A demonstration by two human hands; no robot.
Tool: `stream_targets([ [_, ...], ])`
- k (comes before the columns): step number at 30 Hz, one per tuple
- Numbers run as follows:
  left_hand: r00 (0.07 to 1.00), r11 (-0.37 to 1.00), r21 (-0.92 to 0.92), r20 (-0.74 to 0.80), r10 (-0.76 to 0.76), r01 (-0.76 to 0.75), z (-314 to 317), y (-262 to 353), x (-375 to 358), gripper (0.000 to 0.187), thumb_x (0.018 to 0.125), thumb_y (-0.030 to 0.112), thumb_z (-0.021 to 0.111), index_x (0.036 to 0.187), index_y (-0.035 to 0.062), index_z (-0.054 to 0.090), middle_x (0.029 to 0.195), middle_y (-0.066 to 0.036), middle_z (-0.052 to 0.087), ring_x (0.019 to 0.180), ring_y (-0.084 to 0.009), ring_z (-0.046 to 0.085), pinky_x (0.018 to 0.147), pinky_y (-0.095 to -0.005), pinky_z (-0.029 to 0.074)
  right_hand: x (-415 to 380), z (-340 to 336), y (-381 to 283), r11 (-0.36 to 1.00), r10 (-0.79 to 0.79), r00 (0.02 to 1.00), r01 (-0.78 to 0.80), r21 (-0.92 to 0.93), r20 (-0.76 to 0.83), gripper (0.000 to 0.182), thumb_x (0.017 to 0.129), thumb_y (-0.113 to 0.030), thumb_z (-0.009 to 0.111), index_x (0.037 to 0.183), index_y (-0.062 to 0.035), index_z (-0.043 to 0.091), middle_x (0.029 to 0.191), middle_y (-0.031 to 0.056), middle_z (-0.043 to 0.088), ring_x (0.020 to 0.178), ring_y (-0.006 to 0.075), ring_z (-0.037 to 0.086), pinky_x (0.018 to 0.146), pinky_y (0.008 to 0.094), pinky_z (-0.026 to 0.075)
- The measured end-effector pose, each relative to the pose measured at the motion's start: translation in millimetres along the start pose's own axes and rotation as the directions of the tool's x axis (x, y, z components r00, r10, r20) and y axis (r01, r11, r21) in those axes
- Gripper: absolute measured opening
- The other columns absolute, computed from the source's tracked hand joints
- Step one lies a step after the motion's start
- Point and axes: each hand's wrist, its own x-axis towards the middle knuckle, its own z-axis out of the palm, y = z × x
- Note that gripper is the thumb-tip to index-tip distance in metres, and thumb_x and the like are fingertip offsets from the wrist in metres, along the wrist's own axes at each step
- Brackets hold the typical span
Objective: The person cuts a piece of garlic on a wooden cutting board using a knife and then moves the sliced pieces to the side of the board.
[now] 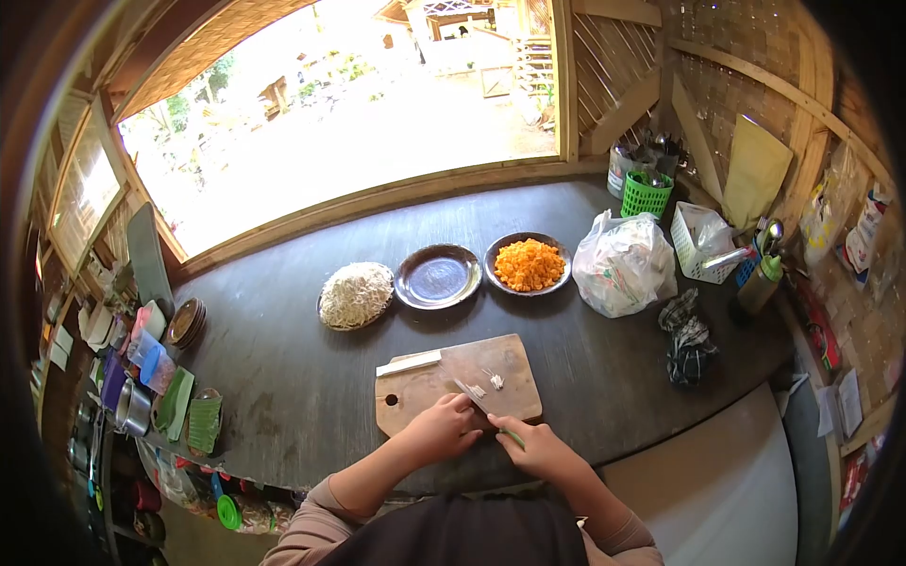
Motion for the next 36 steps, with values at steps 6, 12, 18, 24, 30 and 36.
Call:
stream_targets([
  [6, 0.999, 0.999, -0.017, 0.001, -0.034, 0.034, 1, 2, -1, 0.037, 0.089, 0.028, 0.063, 0.102, -0.0063, 0.066, 0.124, -0.018, 0.056, 0.118, -0.0349, 0.052, 0.1, -0.04, 0.046, -17, -14, -19, 0.977, 0.207, 0.975, -0.21, 0.029, 0.075, 0.036, 0.095, -0.019, 0.059, 0.131, -0.0115, 0.059, 0.097, 0.021, 0.069, 0.081, 0.0344, 0.071, 0.076, 0.0356, 0.052],
  [12, 0.999, 0.999, -0.043, -0.038, -0.029, 0.027, 5, 1, -1, 0.035, 0.089, 0.027, 0.063, 0.104, -0.005, 0.066, 0.124, -0.018, 0.056, 0.119, -0.0348, 0.051, 0.102, -0.0403, 0.045, -14, -11, -23, 0.975, 0.213, 0.973, -0.218, 0.047, 0.09, 0.036, 0.095, -0.018, 0.059, 0.131, -0.0107, 0.059, 0.095, 0.0223, 0.069, 0.082, 0.0364, 0.07, 0.075, 0.0363, 0.052],
  [18, 1.0, 1.0, -0.027, -0.004, -0.011, 0.01, 11, -4, 0, 0.034, 0.088, 0.026, 0.064, 0.107, -0.0023, 0.066, 0.124, -0.017, 0.057, 0.119, -0.0341, 0.051, 0.101, -0.0407, 0.045, 6, 5, -8, 0.997, 0.067, 0.998, -0.068, 0.043, 0.014, 0.033, 0.096, -0.015, 0.057, 0.128, -0.0087, 0.059, 0.1, 0.0233, 0.068, 0.09, 0.04, 0.067, 0.078, 0.0408, 0.053],
  [24, 1.0, 1.0, -0.008, -0.01, -0.016, 0.016, 5, -1, -2, 0.035, 0.088, 0.027, 0.064, 0.107, -0.0027, 0.066, 0.121, -0.017, 0.058, 0.118, -0.0341, 0.052, 0.101, -0.0405, 0.045, 7, 10, 2, 0.999, -0.031, 0.999, 0.032, 0.015, -0.038, 0.034, 0.096, -0.015, 0.057, 0.128, -0.009, 0.06, 0.104, 0.0218, 0.069, 0.091, 0.0395, 0.068, 0.08, 0.0404, 0.053],
  [30, 1.0, 1.0, 0.005, 0.005, -0.004, 0.004, -1, 1, -2, 0.038, 0.09, 0.028, 0.062, 0.104, -0.0065, 0.065, 0.121, -0.019, 0.057, 0.117, -0.0348, 0.052, 0.101, -0.0398, 0.045, -15, -10, -23, 0.987, 0.153, 0.988, -0.155, 0.05, 0.035, 0.035, 0.096, -0.019, 0.059, 0.13, -0.0116, 0.06, 0.101, 0.021, 0.07, 0.086, 0.0369, 0.07, 0.077, 0.0369, 0.053],
  [36, 1.0, 1.0, 0.006, -0.01, 0.02, -0.02, 0, -1, -1, 0.038, 0.09, 0.029, 0.062, 0.104, -0.007, 0.065, 0.12, -0.02, 0.057, 0.116, -0.0351, 0.052, 0.101, -0.0398, 0.045, -14, -15, -27, 0.968, 0.246, 0.965, -0.25, 0.033, 0.092, 0.035, 0.096, -0.019, 0.058, 0.13, -0.0113, 0.059, 0.093, 0.0247, 0.069, 0.075, 0.036, 0.07, 0.073, 0.0381, 0.052],
])
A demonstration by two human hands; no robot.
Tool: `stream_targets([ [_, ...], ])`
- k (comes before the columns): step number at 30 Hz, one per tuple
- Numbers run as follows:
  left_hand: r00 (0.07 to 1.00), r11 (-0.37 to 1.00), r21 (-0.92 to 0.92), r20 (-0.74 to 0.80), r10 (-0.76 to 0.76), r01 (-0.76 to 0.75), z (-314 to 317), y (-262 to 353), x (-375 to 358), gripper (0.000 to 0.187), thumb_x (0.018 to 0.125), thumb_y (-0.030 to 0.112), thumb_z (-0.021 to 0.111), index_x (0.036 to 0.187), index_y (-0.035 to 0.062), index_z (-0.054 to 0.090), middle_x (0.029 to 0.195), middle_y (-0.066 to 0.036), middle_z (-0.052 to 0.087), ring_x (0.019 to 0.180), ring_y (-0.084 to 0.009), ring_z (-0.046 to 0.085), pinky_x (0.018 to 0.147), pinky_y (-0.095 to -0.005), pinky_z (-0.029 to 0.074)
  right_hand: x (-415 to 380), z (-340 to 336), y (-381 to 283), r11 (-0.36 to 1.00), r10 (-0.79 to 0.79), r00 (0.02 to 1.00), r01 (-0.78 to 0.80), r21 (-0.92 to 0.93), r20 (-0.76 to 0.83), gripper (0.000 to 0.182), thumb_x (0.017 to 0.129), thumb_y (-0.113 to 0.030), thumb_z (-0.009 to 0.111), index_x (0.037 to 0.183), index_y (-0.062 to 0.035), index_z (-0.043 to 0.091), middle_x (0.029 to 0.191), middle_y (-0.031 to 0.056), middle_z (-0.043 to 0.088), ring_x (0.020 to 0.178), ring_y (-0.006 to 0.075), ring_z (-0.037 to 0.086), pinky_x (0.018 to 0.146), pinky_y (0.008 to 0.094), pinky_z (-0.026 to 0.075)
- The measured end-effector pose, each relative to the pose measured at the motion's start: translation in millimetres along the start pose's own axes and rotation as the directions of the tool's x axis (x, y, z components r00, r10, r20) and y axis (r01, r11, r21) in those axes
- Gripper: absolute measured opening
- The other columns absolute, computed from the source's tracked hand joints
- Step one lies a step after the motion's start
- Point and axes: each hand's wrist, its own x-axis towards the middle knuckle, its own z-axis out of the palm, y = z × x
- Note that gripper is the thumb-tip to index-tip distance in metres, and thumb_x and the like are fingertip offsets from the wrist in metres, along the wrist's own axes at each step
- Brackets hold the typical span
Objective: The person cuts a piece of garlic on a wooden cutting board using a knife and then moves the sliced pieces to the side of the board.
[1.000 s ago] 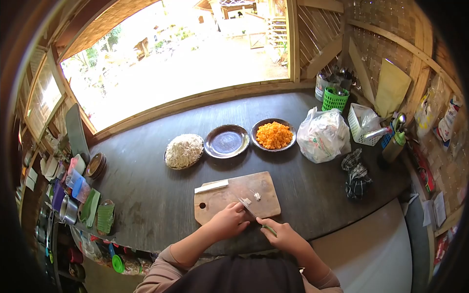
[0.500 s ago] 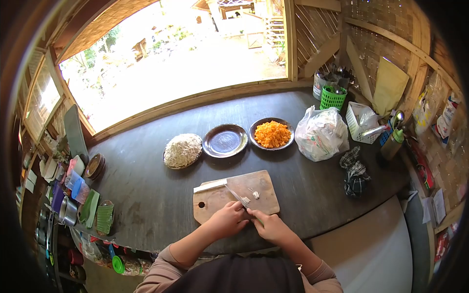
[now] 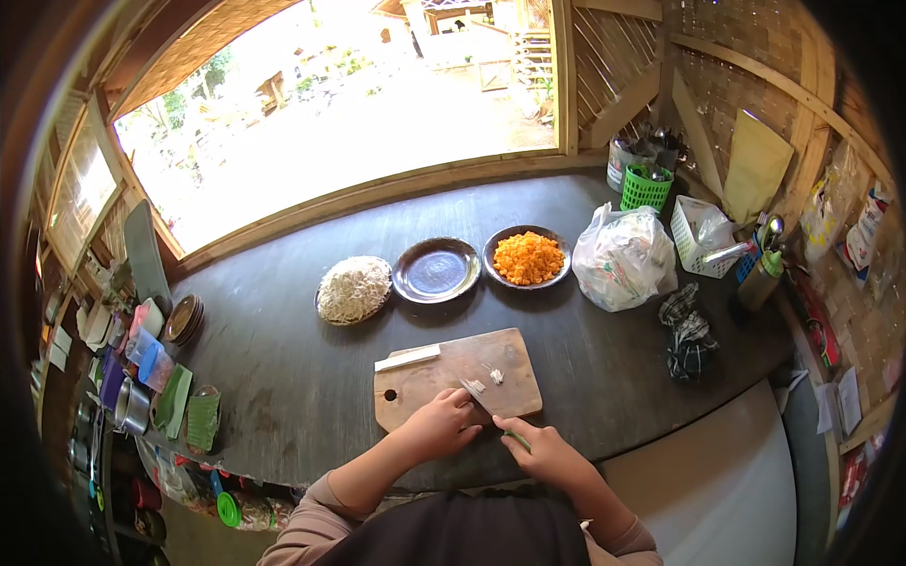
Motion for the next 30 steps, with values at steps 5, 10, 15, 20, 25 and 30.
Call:
stream_targets([
  [5, 1.0, 1.0, 0.006, -0.01, 0.012, -0.012, 2, -1, 0, 0.035, 0.091, 0.027, 0.062, 0.106, -0.0044, 0.065, 0.116, -0.018, 0.06, 0.115, -0.0355, 0.052, 0.1, -0.041, 0.044, 18, 18, 23, 0.976, -0.216, 0.972, 0.214, -0.032, -0.092, 0.033, 0.096, -0.016, 0.057, 0.128, -0.0082, 0.059, 0.1, 0.0233, 0.068, 0.09, 0.0395, 0.068, 0.08, 0.0412, 0.052],
  [10, 0.991, 0.955, 0.262, 0.018, 0.136, -0.136, 6, -6, 2, 0.024, 0.083, 0.022, 0.064, 0.1, 0.0058, 0.071, 0.107, -0.006, 0.065, 0.115, -0.0267, 0.053, 0.098, -0.0359, 0.044, 34, 23, 17, 0.981, -0.191, 0.979, 0.188, -0.047, -0.072, 0.032, 0.096, -0.014, 0.056, 0.128, -0.0079, 0.058, 0.103, 0.0243, 0.067, 0.094, 0.0418, 0.066, 0.082, 0.045, 0.052],
  [15, 0.967, 0.857, 0.45, 0.149, 0.206, -0.251, 12, -28, 10, 0.02, 0.076, 0.018, 0.063, 0.092, 0.0129, 0.074, 0.103, 0.002, 0.066, 0.111, -0.0168, 0.054, 0.097, -0.0302, 0.044, 23, 19, 20, 0.977, -0.182, 0.982, 0.174, -0.124, -0.054, 0.035, 0.096, -0.015, 0.055, 0.131, -0.0111, 0.055, 0.096, 0.026, 0.067, 0.088, 0.0431, 0.066, 0.077, 0.0467, 0.052],
  [20, 0.942, 0.999, 0.023, -0.334, -0.023, 0.033, 37, -20, 3, 0.017, 0.078, 0.006, 0.06, 0.091, 0.0073, 0.07, 0.103, -0.005, 0.064, 0.101, -0.0272, 0.06, 0.08, -0.0361, 0.056, 5, 5, 5, 0.973, -0.097, 0.994, 0.103, -0.207, 0.04, 0.039, 0.097, -0.019, 0.053, 0.136, -0.0139, 0.052, 0.082, 0.0275, 0.065, 0.076, 0.0451, 0.065, 0.068, 0.0507, 0.051],
  [25, 0.936, 0.976, -0.048, -0.28, -0.215, 0.21, 31, 7, -2, 0.021, 0.077, 0.007, 0.062, 0.097, 0.0027, 0.068, 0.105, -0.006, 0.065, 0.109, -0.0271, 0.057, 0.092, -0.0367, 0.051, 0, 7, 4, 0.979, -0.127, 0.992, 0.127, -0.163, 0.008, 0.038, 0.097, -0.016, 0.054, 0.134, -0.012, 0.055, 0.08, 0.027, 0.064, 0.073, 0.0435, 0.065, 0.067, 0.0479, 0.051],
  [30, 0.932, 0.979, 0.14, -0.351, -0.091, 0.149, 42, 9, -6, 0.023, 0.079, 0.01, 0.061, 0.099, -0.0007, 0.066, 0.108, -0.009, 0.063, 0.111, -0.0295, 0.056, 0.091, -0.0357, 0.052, -2, 2, -13, 0.991, -0.052, 0.999, 0.052, -0.126, 0.004, 0.035, 0.095, -0.014, 0.057, 0.13, -0.0098, 0.059, 0.077, 0.0256, 0.064, 0.069, 0.0405, 0.066, 0.066, 0.0422, 0.051],
])
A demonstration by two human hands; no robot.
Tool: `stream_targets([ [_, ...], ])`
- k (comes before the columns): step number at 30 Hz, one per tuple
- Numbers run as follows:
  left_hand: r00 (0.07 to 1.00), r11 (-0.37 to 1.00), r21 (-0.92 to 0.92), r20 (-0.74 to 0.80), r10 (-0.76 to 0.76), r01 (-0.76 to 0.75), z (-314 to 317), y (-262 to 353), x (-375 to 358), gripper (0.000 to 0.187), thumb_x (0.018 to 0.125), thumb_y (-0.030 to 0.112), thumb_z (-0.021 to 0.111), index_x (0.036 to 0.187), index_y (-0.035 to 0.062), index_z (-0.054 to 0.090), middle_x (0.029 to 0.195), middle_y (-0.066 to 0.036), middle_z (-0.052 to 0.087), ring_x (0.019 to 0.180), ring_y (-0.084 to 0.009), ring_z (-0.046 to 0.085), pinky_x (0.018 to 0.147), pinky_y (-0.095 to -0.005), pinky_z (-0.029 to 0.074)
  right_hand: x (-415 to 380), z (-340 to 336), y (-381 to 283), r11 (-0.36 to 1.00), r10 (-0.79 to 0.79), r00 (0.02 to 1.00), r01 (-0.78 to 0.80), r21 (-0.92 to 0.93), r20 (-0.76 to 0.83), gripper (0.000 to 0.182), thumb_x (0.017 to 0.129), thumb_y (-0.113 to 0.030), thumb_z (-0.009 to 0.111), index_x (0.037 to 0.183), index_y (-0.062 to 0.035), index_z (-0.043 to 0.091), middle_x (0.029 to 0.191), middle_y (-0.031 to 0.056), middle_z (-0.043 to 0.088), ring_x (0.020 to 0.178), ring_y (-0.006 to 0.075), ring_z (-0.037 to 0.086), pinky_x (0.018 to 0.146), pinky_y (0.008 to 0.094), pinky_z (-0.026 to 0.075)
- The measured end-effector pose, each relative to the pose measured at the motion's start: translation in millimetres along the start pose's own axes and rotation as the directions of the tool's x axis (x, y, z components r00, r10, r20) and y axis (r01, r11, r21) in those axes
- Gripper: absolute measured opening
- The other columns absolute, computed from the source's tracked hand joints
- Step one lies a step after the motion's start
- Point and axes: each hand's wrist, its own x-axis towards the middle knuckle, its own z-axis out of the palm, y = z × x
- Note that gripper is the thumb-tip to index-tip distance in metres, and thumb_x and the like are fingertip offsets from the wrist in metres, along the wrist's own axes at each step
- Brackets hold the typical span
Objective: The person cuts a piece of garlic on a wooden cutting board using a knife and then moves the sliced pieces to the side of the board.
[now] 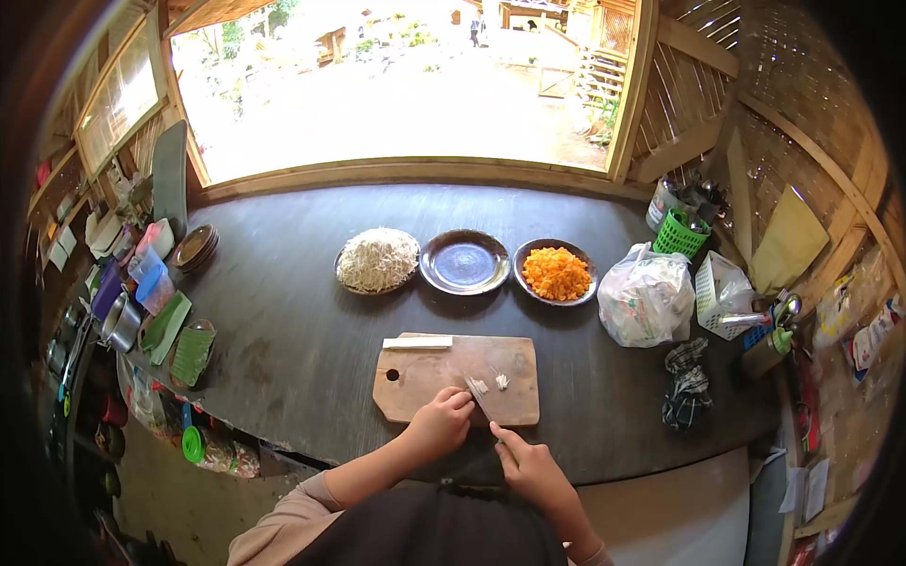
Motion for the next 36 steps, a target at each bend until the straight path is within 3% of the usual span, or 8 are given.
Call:
stream_targets([
  [6, 0.997, 0.995, -0.065, 0.008, -0.077, 0.077, 2, 2, -1, 0.025, 0.078, 0.011, 0.061, 0.099, -0.001, 0.066, 0.108, -0.01, 0.062, 0.114, -0.0295, 0.055, 0.094, -0.0341, 0.05, 2, 0, 6, 1.0, 0.03, 0.999, -0.03, 0.003, 0.02, 0.036, 0.095, -0.015, 0.059, 0.13, -0.0097, 0.06, 0.079, 0.0249, 0.065, 0.068, 0.0377, 0.066, 0.067, 0.0396, 0.052],
  [15, 0.999, 0.999, -0.017, -0.021, -0.029, 0.028, 0, 2, 0, 0.025, 0.078, 0.011, 0.061, 0.1, -0.0017, 0.065, 0.109, -0.011, 0.063, 0.113, -0.0288, 0.056, 0.091, -0.0329, 0.052, 3, 0, 8, 0.999, -0.023, 1.0, 0.023, 0.023, -0.002, 0.036, 0.094, -0.013, 0.059, 0.13, -0.0095, 0.06, 0.082, 0.0254, 0.065, 0.067, 0.0378, 0.066, 0.067, 0.0387, 0.052],
  [18, 0.999, 0.999, -0.033, -0.029, -0.036, 0.035, -3, 4, 1, 0.025, 0.078, 0.011, 0.062, 0.099, -0.0018, 0.065, 0.108, -0.011, 0.063, 0.112, -0.0284, 0.056, 0.091, -0.0329, 0.053, 7, 2, 6, 0.999, 0.038, 0.999, -0.039, 0.031, 0.032, 0.035, 0.095, -0.012, 0.058, 0.129, -0.008, 0.06, 0.086, 0.0263, 0.066, 0.073, 0.0394, 0.067, 0.068, 0.0383, 0.052],
  [24, 0.997, 0.999, 0.0, 0.066, -0.035, 0.035, -5, 4, 2, 0.024, 0.078, 0.011, 0.063, 0.098, -0.001, 0.065, 0.105, -0.01, 0.062, 0.112, -0.0281, 0.056, 0.09, -0.0336, 0.053, 26, 16, 17, 0.982, -0.174, 0.981, 0.179, 0.054, -0.086, 0.032, 0.096, -0.011, 0.056, 0.127, -0.0052, 0.06, 0.092, 0.0276, 0.066, 0.086, 0.0413, 0.067, 0.075, 0.0393, 0.053],
  [30, 0.999, 0.999, 0.001, 0.005, -0.038, 0.038, -5, 4, 1, 0.022, 0.079, 0.012, 0.063, 0.097, 0.0003, 0.065, 0.106, -0.01, 0.062, 0.113, -0.028, 0.056, 0.089, -0.0341, 0.053, 18, 7, 11, 0.994, -0.096, 0.995, 0.098, 0.038, -0.035, 0.032, 0.095, -0.012, 0.057, 0.127, -0.006, 0.06, 0.093, 0.0265, 0.067, 0.087, 0.0406, 0.068, 0.076, 0.0386, 0.053],
  [36, 0.999, 0.999, -0.009, 0.009, -0.037, 0.037, -5, 5, 1, 0.024, 0.078, 0.013, 0.063, 0.098, -0.0006, 0.064, 0.107, -0.01, 0.062, 0.113, -0.0283, 0.056, 0.089, -0.0346, 0.053, 8, 0, -2, 0.999, 0.025, 1.0, -0.025, 0.041, 0.015, 0.034, 0.095, -0.013, 0.057, 0.128, -0.0074, 0.06, 0.085, 0.025, 0.067, 0.072, 0.0358, 0.068, 0.071, 0.0349, 0.052],
])
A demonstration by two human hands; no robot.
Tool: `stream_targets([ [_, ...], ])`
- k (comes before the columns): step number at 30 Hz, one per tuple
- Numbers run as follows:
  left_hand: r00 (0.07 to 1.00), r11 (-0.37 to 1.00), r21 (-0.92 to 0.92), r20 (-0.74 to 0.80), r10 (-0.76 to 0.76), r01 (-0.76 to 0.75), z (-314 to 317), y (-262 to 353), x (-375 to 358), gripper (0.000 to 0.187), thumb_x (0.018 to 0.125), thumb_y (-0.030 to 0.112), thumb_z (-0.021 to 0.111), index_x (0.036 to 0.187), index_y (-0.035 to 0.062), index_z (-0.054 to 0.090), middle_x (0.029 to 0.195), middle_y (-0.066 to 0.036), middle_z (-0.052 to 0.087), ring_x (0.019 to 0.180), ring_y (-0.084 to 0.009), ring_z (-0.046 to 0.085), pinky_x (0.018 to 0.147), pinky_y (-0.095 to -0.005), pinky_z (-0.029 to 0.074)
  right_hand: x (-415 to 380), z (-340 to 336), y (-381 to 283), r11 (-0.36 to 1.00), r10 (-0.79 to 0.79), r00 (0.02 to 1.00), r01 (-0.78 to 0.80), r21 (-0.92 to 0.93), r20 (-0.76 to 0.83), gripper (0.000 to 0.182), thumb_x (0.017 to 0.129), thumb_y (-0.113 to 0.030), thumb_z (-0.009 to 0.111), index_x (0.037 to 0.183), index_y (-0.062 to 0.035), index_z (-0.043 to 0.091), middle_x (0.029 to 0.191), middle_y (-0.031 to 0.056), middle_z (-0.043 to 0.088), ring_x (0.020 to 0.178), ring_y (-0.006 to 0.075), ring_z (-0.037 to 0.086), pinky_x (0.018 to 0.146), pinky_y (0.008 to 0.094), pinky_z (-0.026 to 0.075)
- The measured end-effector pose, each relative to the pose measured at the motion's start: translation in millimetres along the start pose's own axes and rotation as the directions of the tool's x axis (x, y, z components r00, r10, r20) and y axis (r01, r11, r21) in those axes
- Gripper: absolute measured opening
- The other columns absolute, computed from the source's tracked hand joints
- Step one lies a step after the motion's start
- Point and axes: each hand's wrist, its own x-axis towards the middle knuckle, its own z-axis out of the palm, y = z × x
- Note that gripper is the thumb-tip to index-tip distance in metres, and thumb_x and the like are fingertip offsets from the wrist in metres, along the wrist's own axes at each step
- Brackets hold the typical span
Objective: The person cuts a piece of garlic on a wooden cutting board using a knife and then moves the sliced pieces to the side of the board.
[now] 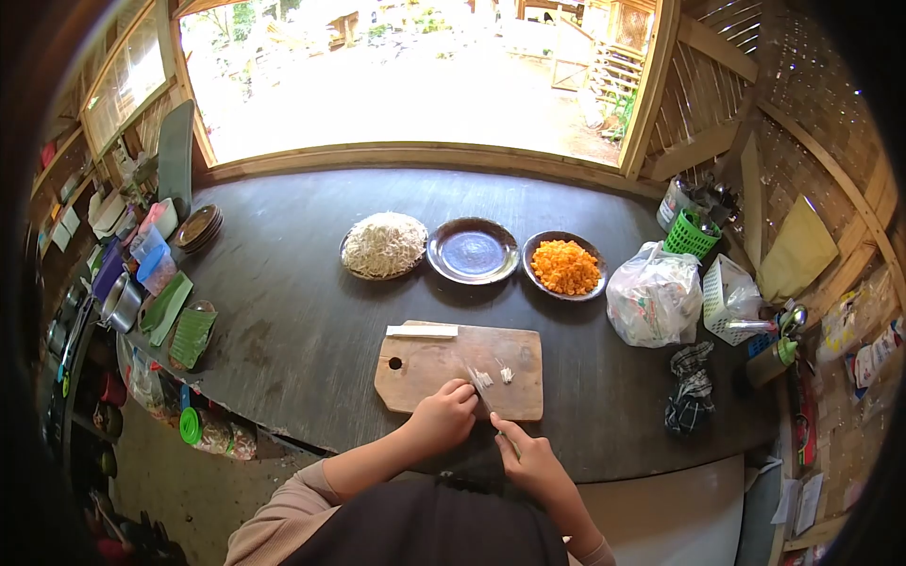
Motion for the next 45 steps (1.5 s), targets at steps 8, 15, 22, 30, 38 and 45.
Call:
stream_targets([
  [8, 1.0, 1.0, -0.015, -0.013, -0.008, 0.008, 2, -1, 0, 0.028, 0.078, 0.013, 0.063, 0.101, -0.0017, 0.065, 0.109, -0.011, 0.062, 0.113, -0.0287, 0.056, 0.09, -0.035, 0.053, 3, 6, 10, 0.996, -0.092, 0.995, 0.093, 0.011, -0.046, 0.033, 0.095, -0.012, 0.057, 0.128, -0.0065, 0.06, 0.085, 0.0251, 0.066, 0.074, 0.0387, 0.068, 0.07, 0.0369, 0.052],
  [15, 0.999, 0.998, -0.049, 0.021, -0.024, 0.025, 4, -1, -1, 0.026, 0.079, 0.014, 0.064, 0.1, -0.0009, 0.065, 0.108, -0.011, 0.062, 0.114, -0.0287, 0.056, 0.09, -0.0352, 0.053, 30, 21, 28, 0.973, -0.228, 0.969, 0.231, 0.02, -0.1, 0.032, 0.095, -0.011, 0.057, 0.127, -0.0066, 0.06, 0.093, 0.0268, 0.066, 0.088, 0.0409, 0.068, 0.075, 0.0382, 0.053],
  [22, 1.0, 1.0, 0.005, -0.009, 0.019, -0.019, -2, 0, -1, 0.022, 0.078, 0.013, 0.063, 0.095, -0.0006, 0.064, 0.107, -0.011, 0.062, 0.113, -0.029, 0.056, 0.09, -0.0357, 0.053, 10, 15, 27, 0.981, -0.195, 0.975, 0.196, 0.001, -0.109, 0.034, 0.095, -0.014, 0.058, 0.128, -0.0106, 0.06, 0.081, 0.0237, 0.066, 0.068, 0.0368, 0.066, 0.068, 0.0372, 0.051],
  [30, 0.999, 0.999, -0.003, -0.032, 0.033, -0.033, -1, 0, 0, 0.023, 0.078, 0.013, 0.063, 0.096, -0.0014, 0.064, 0.107, -0.012, 0.062, 0.113, -0.0293, 0.056, 0.09, -0.036, 0.053, -5, 0, 8, 0.999, 0.04, 0.999, -0.04, 0.0, 0.007, 0.035, 0.096, -0.016, 0.058, 0.13, -0.0129, 0.06, 0.076, 0.0241, 0.064, 0.06, 0.0327, 0.063, 0.066, 0.0367, 0.05],
  [38, 0.999, 0.998, -0.045, 0.004, -0.033, 0.034, -1, 2, 0, 0.025, 0.078, 0.014, 0.064, 0.098, -0.0003, 0.065, 0.107, -0.011, 0.062, 0.114, -0.0289, 0.056, 0.09, -0.0351, 0.053, 12, 11, 19, 0.987, -0.157, 0.985, 0.158, 0.015, -0.073, 0.034, 0.096, -0.013, 0.057, 0.13, -0.0097, 0.06, 0.09, 0.0266, 0.067, 0.083, 0.0412, 0.068, 0.075, 0.0396, 0.052],
  [45, 0.999, 0.998, -0.052, 0.022, -0.025, 0.027, -1, 1, 0, 0.025, 0.078, 0.015, 0.064, 0.097, -0.0008, 0.065, 0.108, -0.011, 0.062, 0.115, -0.0286, 0.056, 0.09, -0.0352, 0.053, 25, 17, 25, 0.977, -0.212, 0.974, 0.214, 0.016, -0.085, 0.034, 0.095, -0.012, 0.057, 0.129, -0.0078, 0.059, 0.101, 0.0256, 0.067, 0.091, 0.0417, 0.066, 0.078, 0.0412, 0.053],
])
